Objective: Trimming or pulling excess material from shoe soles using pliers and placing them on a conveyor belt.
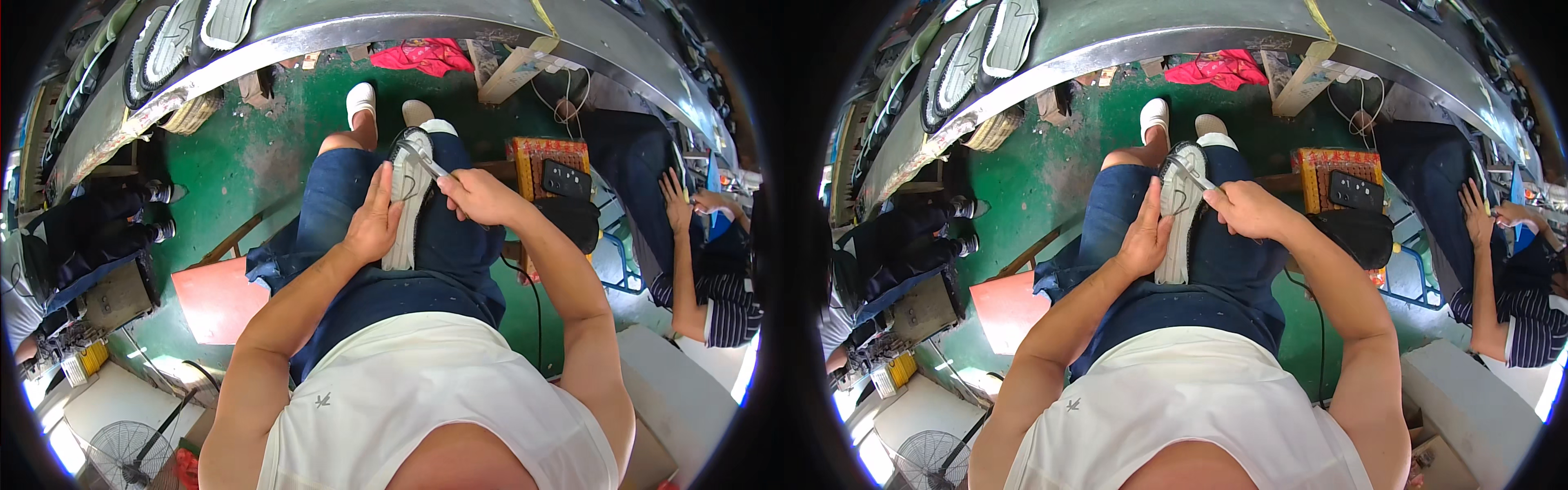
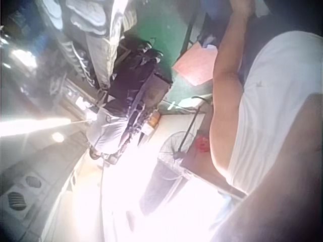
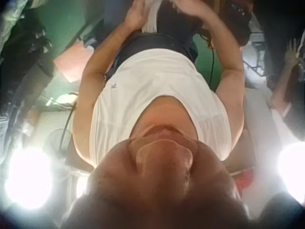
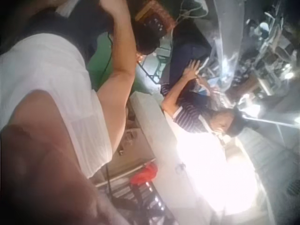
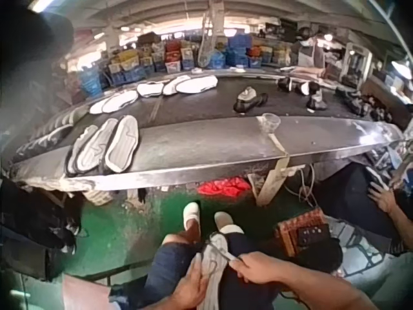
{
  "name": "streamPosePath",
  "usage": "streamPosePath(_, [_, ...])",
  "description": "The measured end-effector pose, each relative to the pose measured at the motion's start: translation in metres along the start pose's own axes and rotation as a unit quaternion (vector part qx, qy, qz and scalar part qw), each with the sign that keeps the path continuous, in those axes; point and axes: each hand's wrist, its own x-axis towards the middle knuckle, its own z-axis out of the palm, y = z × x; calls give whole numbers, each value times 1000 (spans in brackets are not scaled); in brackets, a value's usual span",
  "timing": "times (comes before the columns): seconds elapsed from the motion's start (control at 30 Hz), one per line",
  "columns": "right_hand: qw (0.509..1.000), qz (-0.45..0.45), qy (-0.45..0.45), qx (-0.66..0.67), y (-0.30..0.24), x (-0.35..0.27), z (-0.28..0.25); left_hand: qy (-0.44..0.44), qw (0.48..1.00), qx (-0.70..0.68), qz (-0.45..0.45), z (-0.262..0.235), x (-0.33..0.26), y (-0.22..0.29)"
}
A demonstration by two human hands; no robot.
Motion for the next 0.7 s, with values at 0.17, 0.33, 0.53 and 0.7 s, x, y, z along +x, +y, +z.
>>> streamPosePath(0.17, [947,-232,130,-179,18,-14,39,-10,987,-52,-150,6,-6,-5])
streamPosePath(0.33, [955,-122,94,-253,30,-13,40,-139,917,-329,-176,-12,-11,0])
streamPosePath(0.53, [978,-175,74,-87,9,-42,49,-213,924,-253,-190,-26,-29,-1])
streamPosePath(0.7, [951,-136,56,-274,36,-36,66,-163,950,-220,-149,-16,-32,-12])
